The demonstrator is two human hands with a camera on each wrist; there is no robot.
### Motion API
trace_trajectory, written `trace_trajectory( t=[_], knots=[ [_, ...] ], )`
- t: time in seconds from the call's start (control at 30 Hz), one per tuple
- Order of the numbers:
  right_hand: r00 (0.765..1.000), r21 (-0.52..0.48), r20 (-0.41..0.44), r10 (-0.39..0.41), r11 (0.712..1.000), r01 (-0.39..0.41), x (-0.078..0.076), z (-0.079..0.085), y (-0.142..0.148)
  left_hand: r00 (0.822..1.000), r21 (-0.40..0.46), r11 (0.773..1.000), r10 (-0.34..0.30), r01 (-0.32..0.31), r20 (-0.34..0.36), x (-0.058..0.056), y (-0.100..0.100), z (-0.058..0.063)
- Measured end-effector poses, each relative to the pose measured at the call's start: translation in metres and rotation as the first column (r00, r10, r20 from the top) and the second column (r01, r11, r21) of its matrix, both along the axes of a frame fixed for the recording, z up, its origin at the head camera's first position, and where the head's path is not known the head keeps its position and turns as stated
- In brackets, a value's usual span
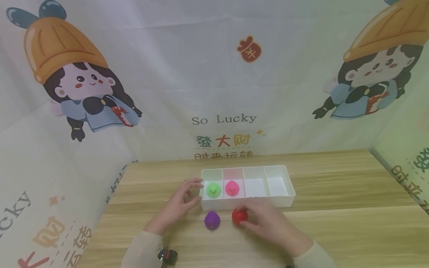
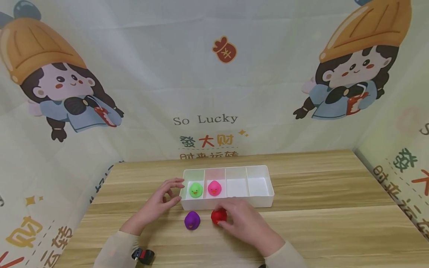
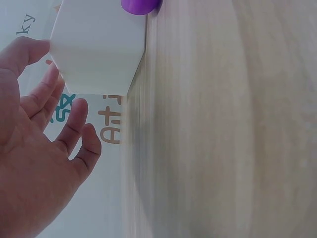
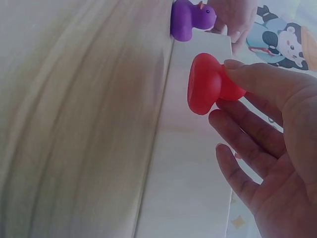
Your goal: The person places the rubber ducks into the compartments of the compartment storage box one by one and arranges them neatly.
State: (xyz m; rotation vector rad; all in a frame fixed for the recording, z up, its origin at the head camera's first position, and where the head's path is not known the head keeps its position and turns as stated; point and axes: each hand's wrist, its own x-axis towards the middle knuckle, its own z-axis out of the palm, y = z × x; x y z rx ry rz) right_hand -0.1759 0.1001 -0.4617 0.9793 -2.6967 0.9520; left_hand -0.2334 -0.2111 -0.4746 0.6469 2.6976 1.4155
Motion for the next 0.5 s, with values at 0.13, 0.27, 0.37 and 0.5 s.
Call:
trace_trajectory(
  t=[0.13, 0.27, 0.37, 0.5],
  knots=[
    [1.0, -0.005, 0.002, -0.01, 1.0, 0.01, 0.0, 0.004, 0.002, 1.0, 0.002, 1.0, 0.001, -0.001, -0.005, -0.001, 0.0, -0.001],
    [1.0, -0.013, -0.011, -0.017, 1.0, 0.017, 0.001, 0.007, 0.003, 1.0, 0.002, 1.0, 0.004, -0.005, 0.006, -0.001, 0.0, 0.0],
    [0.999, -0.019, -0.03, -0.03, 0.999, 0.029, 0.002, 0.008, 0.006, 1.0, -0.003, 1.0, 0.002, -0.002, 0.006, -0.001, 0.0, -0.001],
    [0.997, -0.037, -0.071, -0.023, 0.999, 0.02, 0.001, 0.012, 0.009, 1.0, 0.006, 1.0, -0.006, 0.006, 0.0, 0.0, 0.0, 0.0]
  ],
)
